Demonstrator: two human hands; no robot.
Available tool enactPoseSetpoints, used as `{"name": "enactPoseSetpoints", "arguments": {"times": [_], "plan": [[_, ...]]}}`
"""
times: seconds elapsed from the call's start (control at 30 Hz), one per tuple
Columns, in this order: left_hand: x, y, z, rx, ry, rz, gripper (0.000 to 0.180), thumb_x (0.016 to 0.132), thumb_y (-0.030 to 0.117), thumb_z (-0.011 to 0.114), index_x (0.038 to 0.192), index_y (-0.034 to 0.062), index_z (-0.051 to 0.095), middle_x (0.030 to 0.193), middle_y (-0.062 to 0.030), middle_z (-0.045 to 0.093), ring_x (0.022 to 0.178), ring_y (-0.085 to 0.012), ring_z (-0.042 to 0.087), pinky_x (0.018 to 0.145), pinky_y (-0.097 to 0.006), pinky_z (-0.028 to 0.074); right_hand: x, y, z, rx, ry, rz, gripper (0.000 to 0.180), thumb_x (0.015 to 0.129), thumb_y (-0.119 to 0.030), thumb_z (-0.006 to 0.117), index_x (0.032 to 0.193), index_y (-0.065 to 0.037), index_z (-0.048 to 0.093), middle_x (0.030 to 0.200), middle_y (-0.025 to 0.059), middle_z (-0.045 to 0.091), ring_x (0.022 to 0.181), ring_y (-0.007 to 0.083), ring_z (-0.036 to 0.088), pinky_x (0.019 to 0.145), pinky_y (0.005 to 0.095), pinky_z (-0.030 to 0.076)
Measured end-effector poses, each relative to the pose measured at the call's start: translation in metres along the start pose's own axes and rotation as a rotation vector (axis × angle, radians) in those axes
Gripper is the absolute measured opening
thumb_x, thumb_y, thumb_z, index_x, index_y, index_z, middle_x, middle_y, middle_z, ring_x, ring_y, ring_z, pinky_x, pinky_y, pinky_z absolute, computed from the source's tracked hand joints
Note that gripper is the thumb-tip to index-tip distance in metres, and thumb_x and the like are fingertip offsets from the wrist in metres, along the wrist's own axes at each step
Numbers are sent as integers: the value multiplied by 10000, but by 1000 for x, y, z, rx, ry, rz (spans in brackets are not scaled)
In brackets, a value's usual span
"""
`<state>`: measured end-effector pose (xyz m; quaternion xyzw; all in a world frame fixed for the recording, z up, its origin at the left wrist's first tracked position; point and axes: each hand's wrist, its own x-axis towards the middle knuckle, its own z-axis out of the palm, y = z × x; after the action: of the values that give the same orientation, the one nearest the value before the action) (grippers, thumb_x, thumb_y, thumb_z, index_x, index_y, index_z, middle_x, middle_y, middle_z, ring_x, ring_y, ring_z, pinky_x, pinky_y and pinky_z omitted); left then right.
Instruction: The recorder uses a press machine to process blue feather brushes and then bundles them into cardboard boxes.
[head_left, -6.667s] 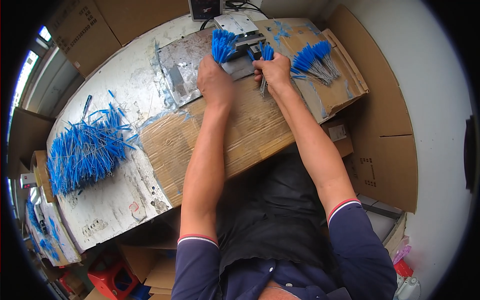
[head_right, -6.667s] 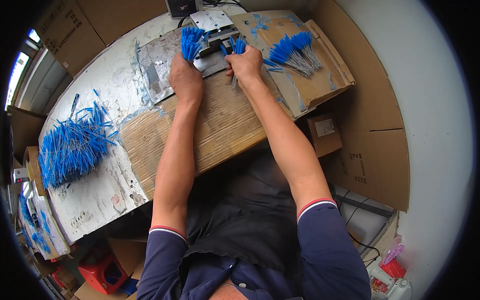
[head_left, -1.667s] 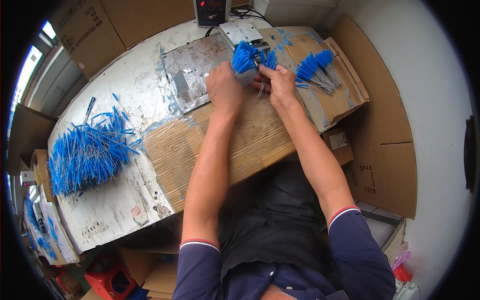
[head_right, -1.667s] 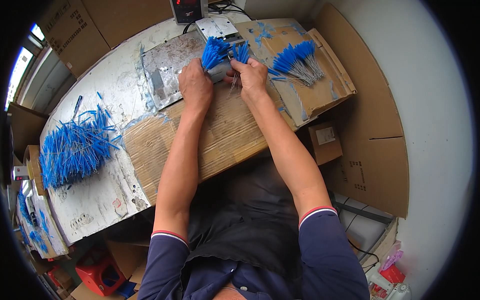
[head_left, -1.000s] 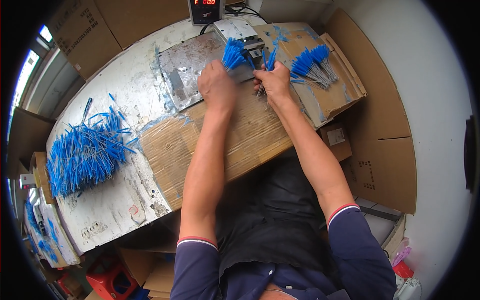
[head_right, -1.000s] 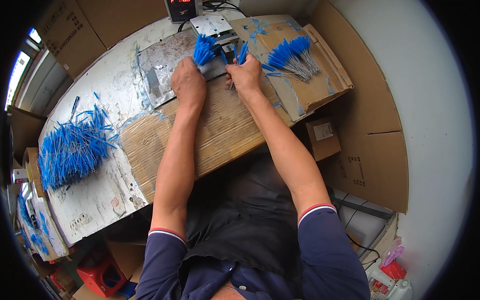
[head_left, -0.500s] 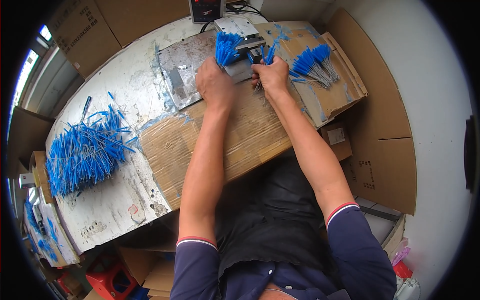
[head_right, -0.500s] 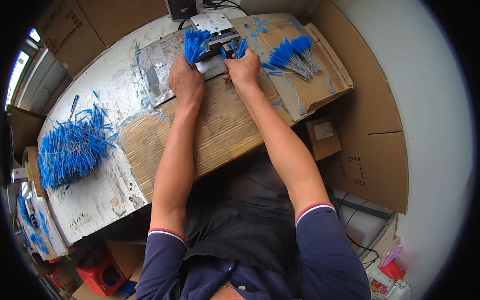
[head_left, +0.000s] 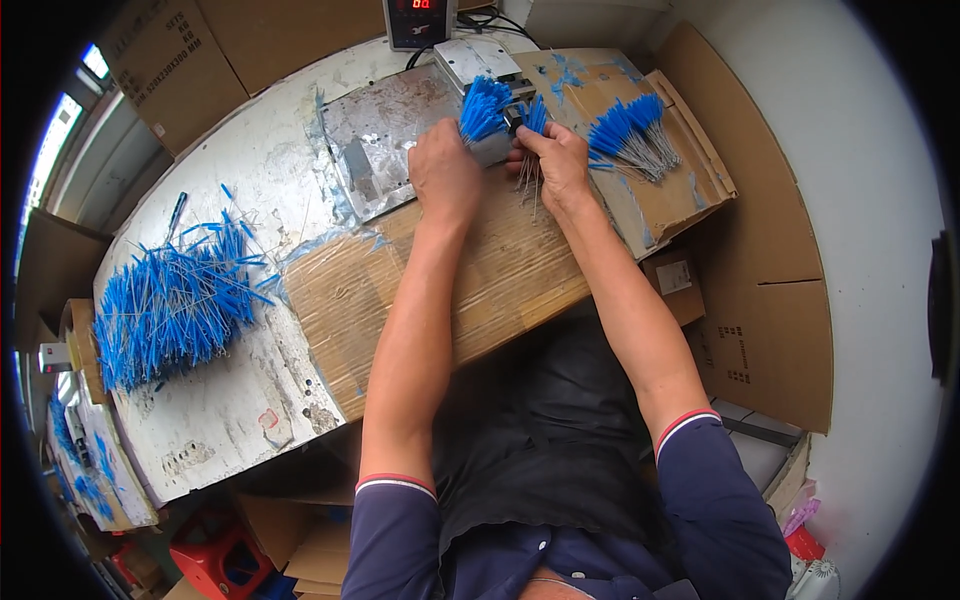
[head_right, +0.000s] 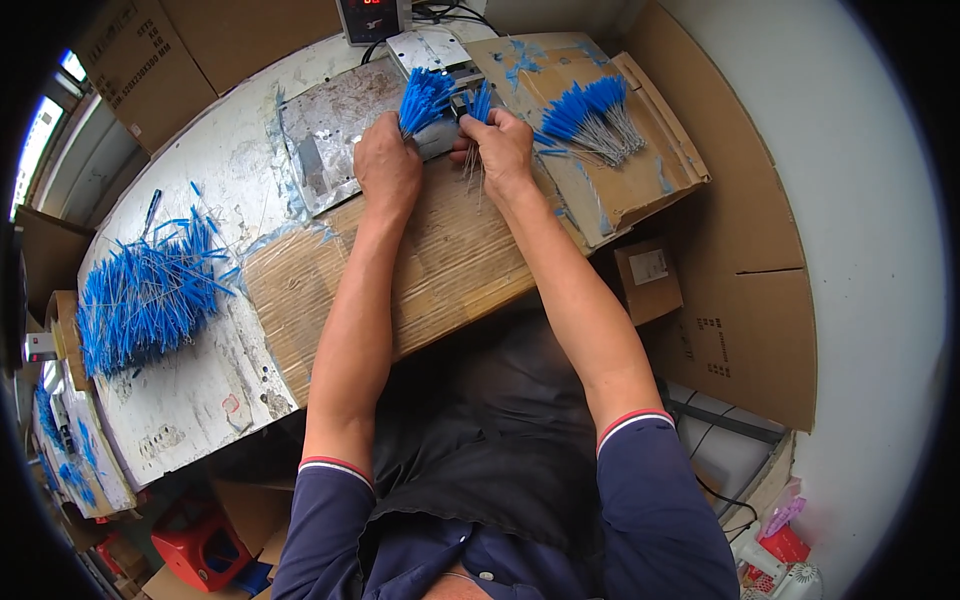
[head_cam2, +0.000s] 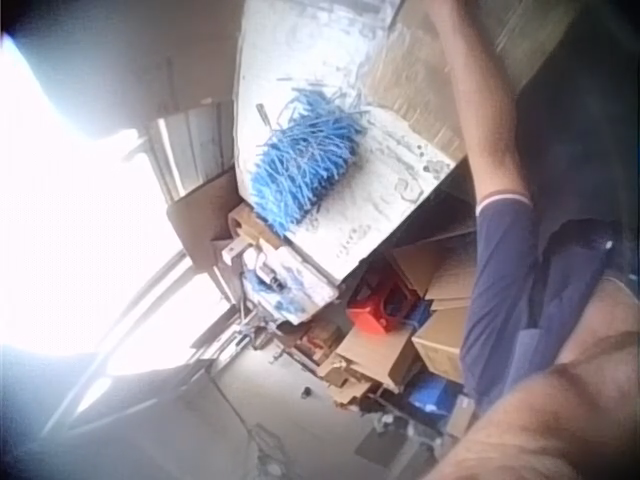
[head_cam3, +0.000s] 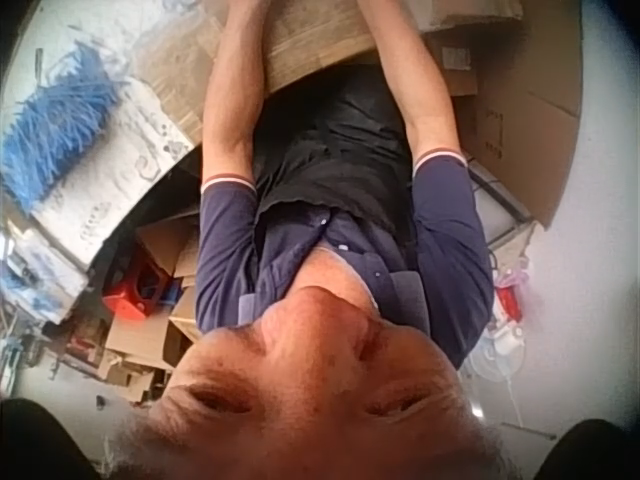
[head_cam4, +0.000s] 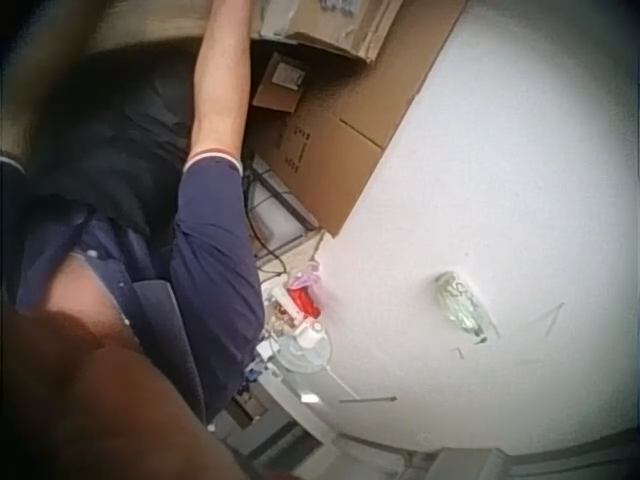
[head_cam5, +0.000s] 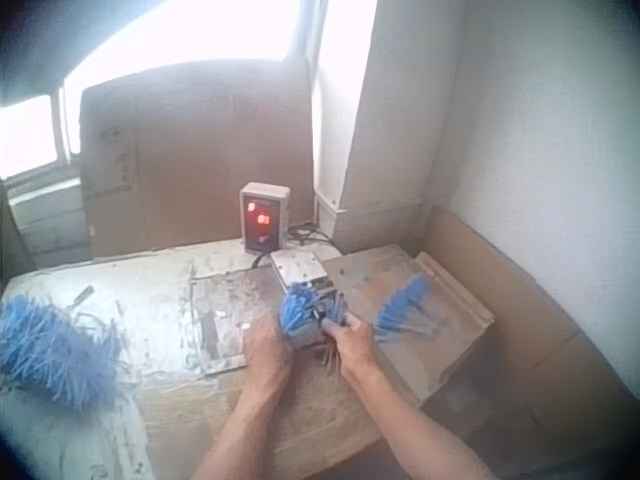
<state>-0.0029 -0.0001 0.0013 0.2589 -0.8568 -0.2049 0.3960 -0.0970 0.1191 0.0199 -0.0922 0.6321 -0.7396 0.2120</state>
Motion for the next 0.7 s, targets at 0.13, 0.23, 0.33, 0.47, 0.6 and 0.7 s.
{"name": "enactPoseSetpoints", "arguments": {"times": [0.13, 0.23, 0.33, 0.47, 0.6, 0.7], "plan": [[0, 1, 0, -9, 15, 3, 167, 853, 44, 571, 995, 43, 660, 889, -146, 690, 899, -338, 649, 786, -461, 465, -2, -1, -4, 145, -7, 4, 126, 918, -85, 703, 878, 9, 629, 802, 115, 687, 635, 190, 686, 546, 327, 613], [1, 2, -1, -1, -17, -13, 169, 854, 45, 569, 997, 42, 659, 887, -145, 689, 899, -338, 650, 785, -459, 467, -5, -2, -8, 177, -12, -18, 125, 931, -86, 697, 896, 10, 626, 825, 115, 693, 661, 187, 692, 568, 330, 619], [0, 1, 0, -5, 12, -3, 170, 853, 41, 566, 996, 40, 658, 879, -145, 688, 892, -338, 649, 783, -457, 467, -9, -9, -3, 199, 25, -222, 121, 937, -78, 694, 943, 19, 622, 825, 113, 695, 657, 176, 688, 576, 324, 616], [-1, 1, -2, -30, -2, -5, 169, 850, 33, 561, 991, 37, 654, 900, -149, 685, 904, -339, 647, 791, -453, 466, -15, -11, 6, 110, 134, -603, 131, 935, -50, 690, 1004, 28, 610, 819, 104, 696, 640, 148, 675, 580, 305, 608], [-1, -1, 3, -9, 4, 44, 170, 844, 23, 557, 985, 35, 651, 921, -150, 675, 919, -337, 642, 804, -446, 463, -24, 12, -2, 92, 101, -268, 111, 925, -41, 696, 970, 22, 616, 804, 93, 687, 638, 134, 668, 568, 287, 600], [0, -2, 3, 8, 1, 58, 162, 843, 24, 558, 978, 37, 646, 923, -148, 667, 917, -334, 640, 806, -440, 461, -22, 13, -10, 83, 95, -233, 105, 911, -36, 709, 943, 20, 626, 791, 84, 679, 630, 127, 661, 554, 273, 594]]}}
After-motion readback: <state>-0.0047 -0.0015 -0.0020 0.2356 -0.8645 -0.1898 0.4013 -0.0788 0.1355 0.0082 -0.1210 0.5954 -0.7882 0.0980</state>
